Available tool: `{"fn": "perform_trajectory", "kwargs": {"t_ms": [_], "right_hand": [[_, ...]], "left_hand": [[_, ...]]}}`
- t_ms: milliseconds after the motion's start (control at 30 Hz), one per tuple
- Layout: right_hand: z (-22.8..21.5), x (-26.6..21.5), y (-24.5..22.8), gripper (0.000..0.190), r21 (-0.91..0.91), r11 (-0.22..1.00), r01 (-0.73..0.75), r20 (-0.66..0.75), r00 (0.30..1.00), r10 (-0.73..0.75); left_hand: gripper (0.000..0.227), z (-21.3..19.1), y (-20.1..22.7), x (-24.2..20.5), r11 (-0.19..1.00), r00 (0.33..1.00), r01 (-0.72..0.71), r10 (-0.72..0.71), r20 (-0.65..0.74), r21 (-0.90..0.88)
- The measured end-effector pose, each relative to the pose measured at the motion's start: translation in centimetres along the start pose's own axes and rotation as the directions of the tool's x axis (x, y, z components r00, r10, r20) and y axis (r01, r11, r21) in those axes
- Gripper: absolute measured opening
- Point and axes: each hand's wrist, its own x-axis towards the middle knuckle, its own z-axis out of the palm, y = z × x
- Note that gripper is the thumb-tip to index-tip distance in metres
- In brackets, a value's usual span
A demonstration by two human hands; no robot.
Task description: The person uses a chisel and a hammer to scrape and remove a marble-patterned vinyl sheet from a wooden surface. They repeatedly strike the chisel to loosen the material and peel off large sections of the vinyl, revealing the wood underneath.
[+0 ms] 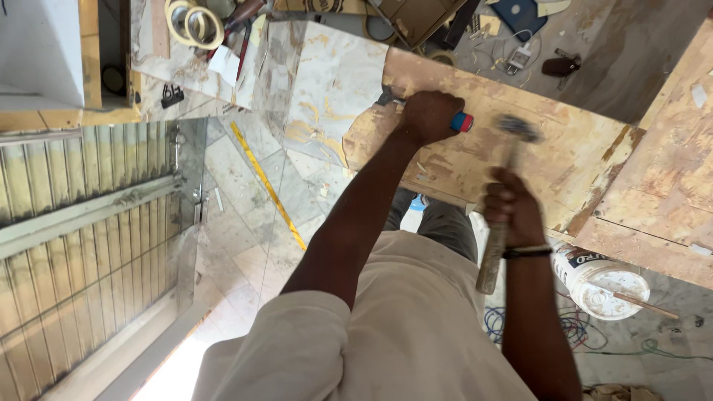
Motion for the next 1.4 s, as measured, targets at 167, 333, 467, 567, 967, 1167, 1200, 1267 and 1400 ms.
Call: {"fn": "perform_trajectory", "kwargs": {"t_ms": [167, 333, 467, 567, 967, 1167, 1200, 1267, 1400], "right_hand": [[-6.3, -4.1, -4.4, 0.027, 0.399, 0.771, 0.497, -0.067, 0.854, -0.516], [0.2, 1.1, 7.1, 0.028, 0.010, 1.000, 0.014, -0.095, 0.995, -0.013], [-1.4, -1.9, -1.3, 0.024, 0.048, 0.987, 0.154, 0.014, 0.988, -0.155], [-5.7, -5.3, -5.6, 0.023, 0.136, 0.841, 0.524, -0.162, 0.849, -0.503], [-0.2, -3.8, -3.5, 0.027, 0.088, 0.919, 0.385, -0.168, 0.915, -0.368], [-0.2, 2.1, 5.0, 0.029, 0.088, 0.973, 0.214, -0.195, 0.961, -0.194], [0.1, 2.5, 6.1, 0.028, 0.005, 1.000, 0.021, -0.133, 0.991, -0.020], [-0.7, 1.9, 1.8, 0.027, -0.032, 0.999, -0.011, -0.016, 1.000, 0.010], [-4.1, -1.7, -4.9, 0.027, 0.148, 0.903, 0.403, -0.175, 0.909, -0.377]], "left_hand": [[0.033, 0.3, -0.3, -0.1, 0.999, 0.998, -0.038, 0.038, -0.059, -0.006], [0.032, -0.4, 0.2, -0.3, 1.000, 1.000, 0.018, -0.018, -0.008, 0.000], [0.030, -0.9, 0.2, -0.3, 0.999, 0.999, 0.036, -0.036, 0.013, 0.002], [0.030, -0.6, 0.2, -0.3, 1.000, 1.000, 0.026, -0.026, 0.006, -0.012], [0.033, -0.2, -0.5, -0.5, 0.999, 1.000, 0.016, -0.016, 0.017, 0.033], [0.029, -0.8, -0.6, -0.1, 0.998, 0.998, 0.047, -0.048, 0.035, 0.029], [0.030, -0.9, -0.6, -0.4, 0.998, 0.997, 0.056, -0.058, 0.056, 0.036], [0.032, -1.0, -0.6, -0.5, 0.999, 0.998, 0.025, -0.027, 0.050, 0.037], [0.033, -1.1, -1.1, -0.2, 0.999, 1.000, 0.017, -0.017, -0.002, 0.032]]}}
